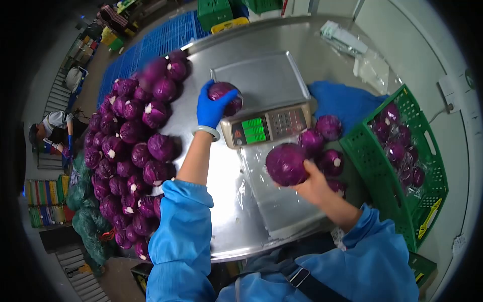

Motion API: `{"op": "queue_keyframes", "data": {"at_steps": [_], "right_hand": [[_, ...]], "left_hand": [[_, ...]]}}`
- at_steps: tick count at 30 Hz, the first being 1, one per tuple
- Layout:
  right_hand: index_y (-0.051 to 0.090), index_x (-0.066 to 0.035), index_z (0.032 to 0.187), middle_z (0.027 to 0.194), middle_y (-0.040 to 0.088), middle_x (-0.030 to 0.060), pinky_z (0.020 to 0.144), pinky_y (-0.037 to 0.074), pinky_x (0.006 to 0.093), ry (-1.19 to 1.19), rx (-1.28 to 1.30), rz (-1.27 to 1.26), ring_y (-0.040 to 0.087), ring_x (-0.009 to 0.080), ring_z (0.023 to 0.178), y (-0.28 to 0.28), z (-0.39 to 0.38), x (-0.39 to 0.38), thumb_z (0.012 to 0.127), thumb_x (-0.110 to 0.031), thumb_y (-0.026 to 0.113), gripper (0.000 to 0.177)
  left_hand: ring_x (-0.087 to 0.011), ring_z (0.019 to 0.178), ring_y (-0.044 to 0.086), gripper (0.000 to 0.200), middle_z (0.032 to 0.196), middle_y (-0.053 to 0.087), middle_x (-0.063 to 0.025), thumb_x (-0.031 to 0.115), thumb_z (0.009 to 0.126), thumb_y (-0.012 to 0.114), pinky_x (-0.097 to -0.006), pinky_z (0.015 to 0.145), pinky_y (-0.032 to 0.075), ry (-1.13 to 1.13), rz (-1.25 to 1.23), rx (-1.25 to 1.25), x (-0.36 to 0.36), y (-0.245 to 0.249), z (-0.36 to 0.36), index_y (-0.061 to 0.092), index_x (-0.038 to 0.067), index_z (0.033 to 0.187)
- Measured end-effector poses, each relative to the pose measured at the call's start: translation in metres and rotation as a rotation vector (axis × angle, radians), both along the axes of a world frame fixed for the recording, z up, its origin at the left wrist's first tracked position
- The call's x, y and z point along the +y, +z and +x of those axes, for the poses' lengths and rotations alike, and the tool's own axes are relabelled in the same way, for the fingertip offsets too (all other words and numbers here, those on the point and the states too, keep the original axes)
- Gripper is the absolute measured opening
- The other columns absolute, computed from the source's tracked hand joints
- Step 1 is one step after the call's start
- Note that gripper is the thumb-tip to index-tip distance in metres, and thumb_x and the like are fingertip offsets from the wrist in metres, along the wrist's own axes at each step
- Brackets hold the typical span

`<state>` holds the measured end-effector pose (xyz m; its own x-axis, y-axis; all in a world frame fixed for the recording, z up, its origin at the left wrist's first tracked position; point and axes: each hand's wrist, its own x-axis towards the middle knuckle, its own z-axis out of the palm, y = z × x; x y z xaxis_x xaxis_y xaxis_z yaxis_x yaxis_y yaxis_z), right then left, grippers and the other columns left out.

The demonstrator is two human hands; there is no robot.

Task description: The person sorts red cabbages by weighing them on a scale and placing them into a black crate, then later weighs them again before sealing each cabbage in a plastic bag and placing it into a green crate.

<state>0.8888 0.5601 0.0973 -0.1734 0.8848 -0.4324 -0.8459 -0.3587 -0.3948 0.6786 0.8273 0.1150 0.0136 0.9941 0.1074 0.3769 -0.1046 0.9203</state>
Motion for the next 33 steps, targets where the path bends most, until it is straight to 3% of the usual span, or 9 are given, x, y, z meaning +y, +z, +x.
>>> {"op": "queue_keyframes", "data": {"at_steps": [5,10,12,14,17,23,27,31,33], "right_hand": [[0.030,-0.007,0.146,0.144,0.041,0.0180,0.105,0.036,0.0658,0.058,0.180,0.083,0.043,0.0371,0.132,-0.003,-0.022,-0.024,0.089,-0.038,0.063,0.073],[0.034,-0.005,0.144,0.143,0.043,0.0161,0.111,0.037,0.0512,-0.001,-0.095,0.105,0.044,0.0328,0.132,-0.009,0.032,-0.056,0.080,-0.022,0.064,0.073],[0.033,-0.006,0.146,0.145,0.041,0.0164,0.111,0.035,0.0523,-0.056,-0.052,0.025,0.043,0.0330,0.133,-0.022,0.069,-0.071,0.082,-0.035,0.062,0.076],[0.031,-0.007,0.148,0.146,0.041,0.0162,0.111,0.034,0.0534,-0.073,-0.055,0.125,0.043,0.0337,0.133,-0.018,0.101,-0.082,0.082,-0.053,0.061,0.085],[0.031,-0.011,0.149,0.147,0.040,0.0153,0.110,0.035,0.0543,-0.117,-0.129,0.234,0.042,0.0339,0.134,-0.016,0.131,-0.091,0.078,-0.071,0.057,0.096],[0.025,-0.015,0.150,0.146,0.040,0.0170,0.101,0.042,0.0602,-0.190,-0.249,0.122,0.045,0.0421,0.129,-0.037,0.134,-0.096,0.073,-0.082,0.053,0.106],[0.032,-0.009,0.148,0.146,0.041,0.0147,0.107,0.037,0.0560,-0.143,-0.167,0.194,0.043,0.0360,0.132,-0.057,0.136,-0.095,0.078,-0.072,0.055,0.097],[0.033,-0.007,0.147,0.146,0.041,0.0132,0.109,0.035,0.0538,-0.088,-0.134,0.219,0.043,0.0342,0.133,-0.050,0.131,-0.086,0.078,-0.068,0.058,0.095],[0.033,-0.008,0.147,0.146,0.040,0.0131,0.110,0.035,0.0539,-0.032,-0.110,0.226,0.042,0.0343,0.133,-0.035,0.117,-0.072,0.078,-0.068,0.059,0.095]], "left_hand": [[-0.0368,0.117,0.054,0.094,0.129,0.051,-0.0221,0.045,0.060,0.088,-0.0436,0.100,0.046,0.059,0.056,0.174,0.003,-0.025,0.026,0.048,0.006,0.135],[-0.0424,0.130,0.042,0.100,0.144,0.038,-0.0271,0.052,0.067,0.082,-0.0453,0.109,0.036,-0.049,0.089,0.174,0.029,-0.055,0.032,0.038,0.004,0.143],[-0.0367,0.137,0.034,0.087,0.145,0.038,-0.0256,0.043,0.080,0.076,-0.0435,0.113,0.028,0.136,0.277,0.080,0.038,-0.040,0.004,0.036,-0.001,0.143],[-0.0262,0.122,0.047,0.059,0.135,0.048,-0.0163,0.014,0.089,0.069,-0.0382,0.106,0.038,0.137,0.482,-0.150,0.053,-0.006,-0.063,0.040,-0.003,0.139],[-0.0234,0.116,0.053,0.056,0.134,0.049,-0.0159,0.016,0.092,0.065,-0.0354,0.100,0.044,0.431,0.577,-0.184,0.033,0.038,-0.125,0.040,-0.003,0.139],[-0.0234,0.119,0.050,0.059,0.140,0.043,-0.0159,0.012,0.094,0.060,-0.0365,0.102,0.042,0.249,0.507,0.057,0.020,0.047,-0.123,0.032,0.000,0.145],[-0.0261,0.124,0.047,0.071,0.148,0.036,-0.0123,0.009,0.089,0.066,-0.0370,0.103,0.041,0.018,0.393,-0.054,0.033,0.031,-0.072,0.028,0.008,0.149],[-0.0412,0.138,0.032,0.107,0.152,0.030,-0.0221,0.034,0.060,0.091,-0.0441,0.114,0.027,-0.411,0.364,0.359,0.033,0.015,-0.015,0.034,0.010,0.148],[-0.0498,0.129,0.040,0.110,0.152,0.027,-0.0256,0.034,0.049,0.091,-0.0502,0.106,0.040,-0.585,0.232,0.778,0.027,0.003,0.004,0.039,0.023,0.146]]}}
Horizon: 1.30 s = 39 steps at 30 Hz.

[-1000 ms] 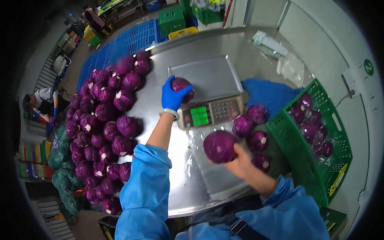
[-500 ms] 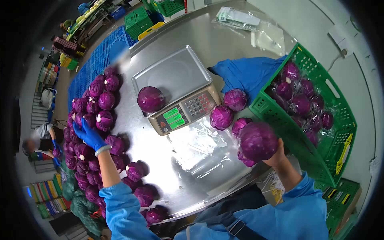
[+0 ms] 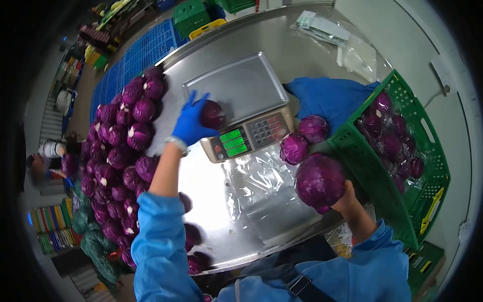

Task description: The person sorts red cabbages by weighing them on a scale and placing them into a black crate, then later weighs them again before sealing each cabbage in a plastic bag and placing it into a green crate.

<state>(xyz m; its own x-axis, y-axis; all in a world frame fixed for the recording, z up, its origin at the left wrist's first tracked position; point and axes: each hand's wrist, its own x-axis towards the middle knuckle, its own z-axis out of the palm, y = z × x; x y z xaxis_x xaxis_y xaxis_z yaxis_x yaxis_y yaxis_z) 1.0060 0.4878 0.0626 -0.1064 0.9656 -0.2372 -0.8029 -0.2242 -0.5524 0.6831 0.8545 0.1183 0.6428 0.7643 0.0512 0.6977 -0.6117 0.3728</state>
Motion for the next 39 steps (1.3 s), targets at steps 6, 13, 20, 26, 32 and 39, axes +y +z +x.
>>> {"op": "queue_keyframes", "data": {"at_steps": [6,13,20,26,32,39], "right_hand": [[0.030,-0.019,0.148,0.141,0.043,0.0183,0.092,0.048,0.0610,-0.028,-0.115,-0.203,0.050,0.0437,0.123,0.012,-0.057,0.006,0.072,-0.081,0.051,0.100],[0.031,-0.009,0.146,0.132,0.050,0.0228,0.073,0.060,0.0488,0.262,0.072,-0.207,0.061,0.0463,0.105,0.024,-0.135,0.001,0.073,-0.078,0.057,0.104],[0.025,-0.012,0.149,0.141,0.042,0.0250,0.094,0.046,0.0641,1.018,0.219,-0.183,0.052,0.0473,0.119,0.035,-0.289,-0.003,0.065,-0.070,0.074,0.113],[0.028,-0.009,0.148,0.143,0.042,0.0132,0.114,0.031,0.0417,1.571,0.086,-0.095,0.041,0.0252,0.134,0.057,-0.498,-0.066,0.080,-0.032,0.073,0.086],[0.040,-0.008,0.140,0.127,0.050,0.0222,0.099,0.045,0.0440,1.739,-0.887,1.176,0.056,0.0389,0.115,0.020,-0.655,-0.187,0.065,-0.042,0.083,0.094],[0.051,-0.015,0.133,0.128,0.052,0.0168,0.077,0.052,0.0521,1.802,-1.791,2.176,0.060,0.0334,0.108,-0.080,-0.702,-0.265,0.066,-0.037,0.080,0.077]], "left_hand": [[-0.0310,0.109,0.062,0.088,0.128,0.057,-0.0173,0.038,0.055,0.089,-0.0388,0.096,0.050,0.429,-0.397,-0.458,-0.003,-0.016,-0.026,0.053,0.007,0.129],[-0.0239,0.131,0.045,0.090,0.142,0.046,-0.0098,0.024,0.070,0.079,-0.0382,0.114,0.031,0.352,-1.057,-1.563,-0.267,0.032,-0.199,0.035,0.002,0.146],[-0.0321,0.131,0.044,0.083,0.141,0.047,-0.0140,0.031,0.073,0.072,-0.0457,0.111,0.035,1.393,-0.477,-2.125,-0.635,0.003,-0.383,0.037,0.007,0.144],[-0.0233,0.113,0.057,0.068,0.124,0.058,-0.0113,0.014,0.072,0.080,-0.0376,0.099,0.047,1.824,-0.489,-1.590,-0.795,-0.037,-0.413,0.048,0.005,0.132],[-0.0263,0.109,0.060,0.087,0.120,0.060,-0.0147,0.034,0.057,0.092,-0.0376,0.097,0.048,2.142,-0.316,-0.955,-0.870,-0.151,-0.428,0.051,0.002,0.127],[-0.0384,0.122,0.050,0.097,0.132,0.050,-0.0238,0.040,0.054,0.090,-0.0443,0.103,0.043,2.210,-0.525,-0.419,-0.879,-0.174,-0.445,0.048,0.003,0.133]]}}
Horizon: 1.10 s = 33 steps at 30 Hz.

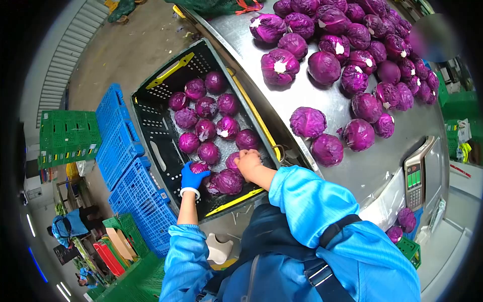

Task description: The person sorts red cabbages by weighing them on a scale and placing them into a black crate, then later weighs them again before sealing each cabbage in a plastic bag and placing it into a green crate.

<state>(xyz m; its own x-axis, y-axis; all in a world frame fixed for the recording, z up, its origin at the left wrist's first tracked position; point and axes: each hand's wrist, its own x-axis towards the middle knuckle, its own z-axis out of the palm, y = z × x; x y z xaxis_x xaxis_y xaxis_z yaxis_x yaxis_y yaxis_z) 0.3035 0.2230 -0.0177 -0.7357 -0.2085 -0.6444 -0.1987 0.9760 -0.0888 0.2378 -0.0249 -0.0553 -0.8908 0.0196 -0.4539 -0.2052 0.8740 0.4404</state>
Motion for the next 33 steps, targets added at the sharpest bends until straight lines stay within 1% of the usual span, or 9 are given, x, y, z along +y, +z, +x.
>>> {"op": "queue_keyframes", "data": {"at_steps": [6,10,14,16,19,23,27,31,33], "right_hand": [[0.059,-0.020,0.127,0.123,0.058,0.0113,0.080,0.050,0.0571,-0.111,-0.065,0.105,0.054,0.0348,0.116,-0.071,0.009,-0.003,0.096,-0.019,0.047,0.032],[0.058,-0.018,0.126,0.130,0.053,0.0195,0.091,0.043,0.0616,-0.182,0.104,0.190,0.053,0.0396,0.116,-0.099,0.024,-0.016,0.093,-0.021,0.050,0.034],[0.066,-0.012,0.119,0.125,0.060,0.0157,0.093,0.041,0.0639,-0.062,0.038,-0.218,0.054,0.0372,0.120,-0.006,0.012,-0.001,0.078,-0.036,0.070,0.048],[0.062,-0.007,0.105,0.102,0.059,0.0100,0.087,0.050,0.0458,-0.230,0.336,-0.674,0.057,0.0307,0.103,0.053,0.025,0.028,0.073,-0.034,0.073,0.043],[0.061,-0.003,0.099,0.096,0.062,0.0134,0.083,0.049,0.0438,-0.536,0.984,-0.937,0.060,0.0323,0.092,0.125,0.057,0.123,0.072,-0.015,0.067,0.030],[0.057,-0.002,0.110,0.113,0.057,0.0182,0.094,0.044,0.0436,-1.070,1.125,-0.268,0.052,0.0368,0.108,0.112,0.147,0.260,0.072,-0.013,0.070,0.041],[0.053,-0.004,0.118,0.121,0.053,0.0171,0.102,0.041,0.0445,-1.085,1.118,-0.356,0.049,0.0364,0.117,0.089,0.187,0.292,0.073,-0.015,0.072,0.050],[0.053,-0.005,0.121,0.124,0.052,0.0169,0.102,0.042,0.0442,-0.914,1.088,-0.563,0.048,0.0362,0.118,0.068,0.184,0.269,0.073,-0.014,0.071,0.052],[0.052,-0.005,0.124,0.127,0.051,0.0162,0.100,0.044,0.0419,-0.965,1.025,-0.753,0.051,0.0347,0.117,0.086,0.188,0.263,0.075,-0.016,0.073,0.055]], "left_hand": [[-0.0400,0.124,0.046,0.098,0.136,0.046,-0.0239,0.036,0.056,0.090,-0.0464,0.106,0.039,-0.044,0.034,0.078,-0.019,-0.042,0.005,0.043,0.002,0.136],[-0.0453,0.136,0.033,0.107,0.148,0.030,-0.0299,0.037,0.061,0.088,-0.0482,0.111,0.032,-0.078,0.019,0.138,-0.015,-0.034,0.009,0.033,0.005,0.146],[-0.0430,0.134,0.037,0.084,0.146,0.035,-0.0296,0.031,0.073,0.081,-0.0492,0.112,0.030,-0.191,-0.174,0.337,0.011,-0.005,0.018,0.041,0.002,0.141],[-0.0404,0.133,0.039,0.072,0.144,0.040,-0.0265,0.021,0.080,0.076,-0.0478,0.112,0.029,-0.204,0.032,0.469,0.033,0.014,0.017,0.042,0.000,0.140],[-0.0328,0.129,0.045,0.062,0.139,0.049,-0.0183,0.005,0.082,0.069,-0.0432,0.110,0.032,-0.169,0.419,0.574,0.098,0.056,0.017,0.044,-0.003,0.138],[-0.0316,0.129,0.045,0.072,0.142,0.046,-0.0182,0.005,0.076,0.075,-0.0411,0.110,0.034,-0.556,0.656,0.433,0.229,0.110,0.034,0.043,0.000,0.140],[-0.0400,0.131,0.040,0.092,0.146,0.037,-0.0228,0.014,0.059,0.085,-0.0451,0.109,0.036,-1.169,0.212,0.470,0.348,0.123,0.048,0.043,0.009,0.141],[-0.0370,0.110,0.055,0.076,0.123,0.053,-0.0197,0.012,0.060,0.082,-0.0443,0.095,0.048,-1.140,0.341,0.444,0.397,0.095,0.025,0.050,0.009,0.129],[-0.0278,0.104,0.059,0.066,0.120,0.056,-0.0161,0.002,0.069,0.076,-0.0363,0.087,0.053,-0.628,0.875,-0.042,0.401,0.069,0.007,0.049,0.006,0.130]]}}
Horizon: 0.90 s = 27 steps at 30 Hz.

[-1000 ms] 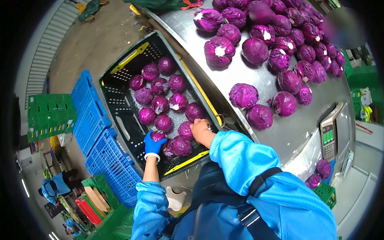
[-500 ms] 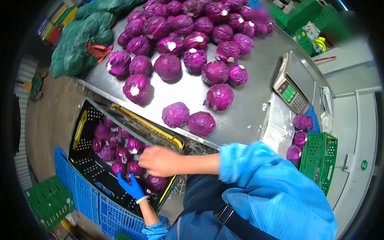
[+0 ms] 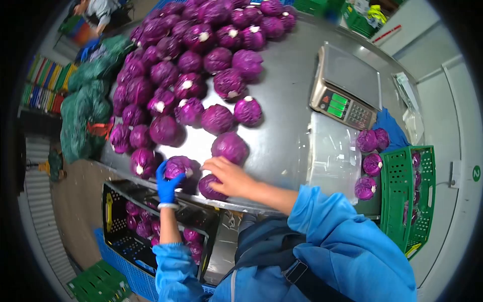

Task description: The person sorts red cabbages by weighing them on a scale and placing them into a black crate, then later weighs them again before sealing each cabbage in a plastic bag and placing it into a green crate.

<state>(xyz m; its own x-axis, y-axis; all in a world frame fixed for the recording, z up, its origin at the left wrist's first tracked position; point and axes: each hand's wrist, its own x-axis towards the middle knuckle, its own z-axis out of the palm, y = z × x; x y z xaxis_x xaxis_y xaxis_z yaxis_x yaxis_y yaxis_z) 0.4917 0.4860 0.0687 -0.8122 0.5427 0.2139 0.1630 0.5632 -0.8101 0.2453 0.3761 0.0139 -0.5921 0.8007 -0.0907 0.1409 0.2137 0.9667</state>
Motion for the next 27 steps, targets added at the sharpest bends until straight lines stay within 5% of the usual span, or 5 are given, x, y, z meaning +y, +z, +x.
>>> {"op": "queue_keyframes", "data": {"at_steps": [6,12,16,21,27], "right_hand": [[0.028,-0.007,0.147,0.140,0.041,0.0207,0.095,0.049,0.0408,-0.155,0.118,-0.819,0.056,0.0294,0.114,-0.004,0.018,0.044,0.080,-0.038,0.078,0.090],[0.045,-0.004,0.135,0.130,0.049,0.0191,0.094,0.049,0.0391,-0.143,0.150,-0.745,0.057,0.0304,0.112,-0.005,0.044,0.090,0.078,-0.027,0.076,0.068],[0.046,-0.008,0.132,0.132,0.049,0.0148,0.103,0.041,0.0429,-0.569,-0.080,-0.103,0.046,0.0367,0.123,-0.026,0.084,0.130,0.073,-0.020,0.079,0.068],[0.039,-0.010,0.137,0.134,0.045,0.0197,0.105,0.041,0.0444,-0.654,-0.144,-0.099,0.046,0.0403,0.123,-0.066,0.058,0.171,0.063,-0.026,0.085,0.089],[0.043,-0.012,0.134,0.127,0.049,0.0200,0.099,0.046,0.0449,-0.492,-0.097,-0.270,0.054,0.0393,0.115,-0.084,0.088,0.200,0.059,-0.028,0.086,0.088]], "left_hand": [[-0.0153,0.088,0.059,0.043,0.100,0.063,-0.0072,0.005,0.079,0.075,-0.0300,0.085,0.046,-0.107,-0.063,0.062,0.069,0.032,0.070,0.054,0.004,0.116],[-0.0152,0.071,0.059,0.043,0.086,0.056,-0.0070,0.041,0.088,0.071,-0.0309,0.069,0.053,0.293,0.009,-0.285,0.120,-0.022,0.066,0.045,0.007,0.088],[-0.0161,0.081,0.059,0.046,0.097,0.057,-0.0083,0.042,0.085,0.074,-0.0335,0.073,0.052,0.524,-0.046,-0.529,0.131,-0.002,0.089,0.043,0.008,0.088],[-0.0329,0.132,0.043,0.081,0.144,0.046,-0.0139,0.054,0.085,0.065,-0.0499,0.112,0.033,0.328,0.249,-0.998,0.140,-0.033,0.082,0.037,0.009,0.146],[-0.0310,0.126,0.050,0.069,0.138,0.052,-0.0116,0.055,0.086,0.061,-0.0487,0.106,0.040,0.296,0.468,-1.034,0.137,-0.002,0.091,0.046,0.013,0.139]]}}
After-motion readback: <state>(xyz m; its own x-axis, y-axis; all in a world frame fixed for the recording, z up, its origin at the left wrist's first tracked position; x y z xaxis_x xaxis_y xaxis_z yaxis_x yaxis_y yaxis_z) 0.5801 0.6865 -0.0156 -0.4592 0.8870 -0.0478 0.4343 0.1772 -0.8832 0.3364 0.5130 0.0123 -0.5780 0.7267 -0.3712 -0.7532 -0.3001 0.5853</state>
